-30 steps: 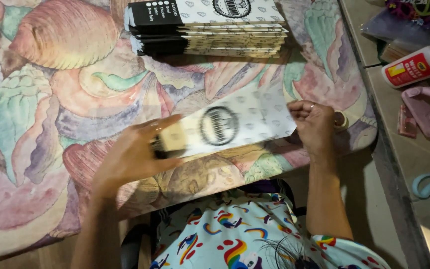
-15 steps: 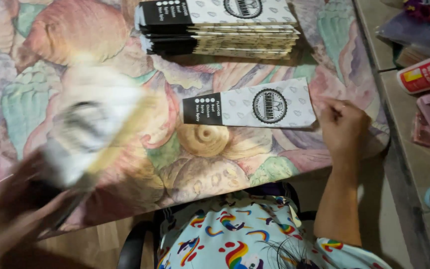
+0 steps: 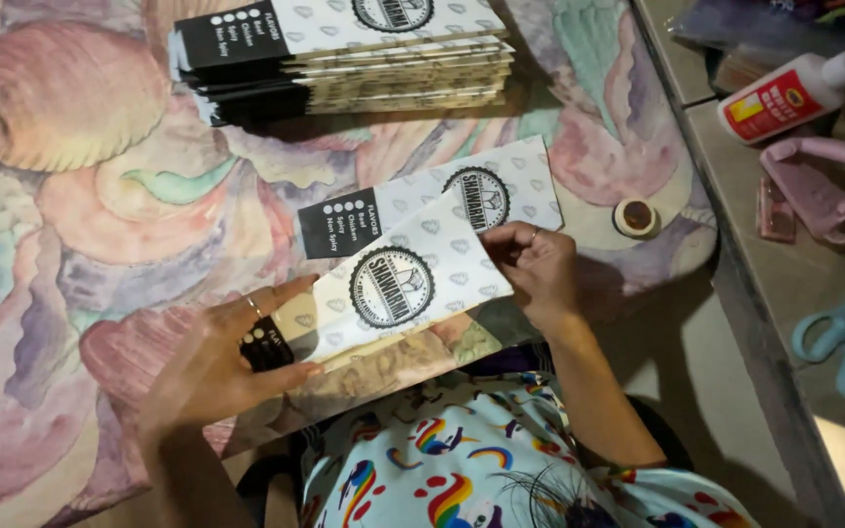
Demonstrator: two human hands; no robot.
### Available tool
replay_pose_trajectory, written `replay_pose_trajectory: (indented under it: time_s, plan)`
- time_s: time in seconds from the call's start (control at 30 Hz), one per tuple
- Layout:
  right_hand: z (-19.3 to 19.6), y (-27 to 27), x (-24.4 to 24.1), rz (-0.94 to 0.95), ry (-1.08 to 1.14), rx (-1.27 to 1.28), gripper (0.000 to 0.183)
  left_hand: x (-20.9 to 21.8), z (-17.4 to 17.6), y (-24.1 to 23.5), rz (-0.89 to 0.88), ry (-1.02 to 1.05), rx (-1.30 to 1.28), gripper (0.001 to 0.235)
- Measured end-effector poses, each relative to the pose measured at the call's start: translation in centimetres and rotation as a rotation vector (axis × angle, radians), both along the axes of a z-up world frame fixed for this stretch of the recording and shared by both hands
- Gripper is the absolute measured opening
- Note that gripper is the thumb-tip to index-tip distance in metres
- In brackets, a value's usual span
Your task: The person folds flat paper packages into triangular containers on a table. They repeatedly pick up a flat sheet, fold the sides to form a pointed pouch, and place the finished package on a growing stack. The process is repeated for multiple identical packages.
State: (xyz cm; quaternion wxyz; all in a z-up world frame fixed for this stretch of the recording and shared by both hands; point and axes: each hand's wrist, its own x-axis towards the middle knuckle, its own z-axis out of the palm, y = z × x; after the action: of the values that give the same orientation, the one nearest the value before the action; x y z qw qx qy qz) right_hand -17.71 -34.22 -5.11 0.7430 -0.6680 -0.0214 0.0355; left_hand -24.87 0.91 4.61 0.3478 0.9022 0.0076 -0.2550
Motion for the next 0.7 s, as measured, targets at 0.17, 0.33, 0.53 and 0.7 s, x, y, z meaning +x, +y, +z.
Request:
replay_pose_trajectory:
  time_s: [0.17, 0.33, 0.53, 0.7]
  plan:
    - [1.7, 0.0, -0.1, 0.062, 0.061, -0.051, 0.032, 0.0, 0.5, -0.2, -0.053, 0.092, 0.111, 0.099]
    - [4.3, -0.7, 0.6, 0.125, 0.085, -0.236, 0.032, -0.1, 0.1, 0.3, -0.037, 0.006, -0.027, 0.101]
    - [5.6, -2.2, 3.7, 0.136, -0.111, -0.487, 0.026, 0.7, 1.6, -0.6, 0.123, 0.255, 0.193, 0.101]
    - [4.5, -1.6, 4.2, 0.130, -0.120, -0.391, 0.022, 0.4, 1.2, -0.1, 0.110, 0.188, 0.161, 0.100]
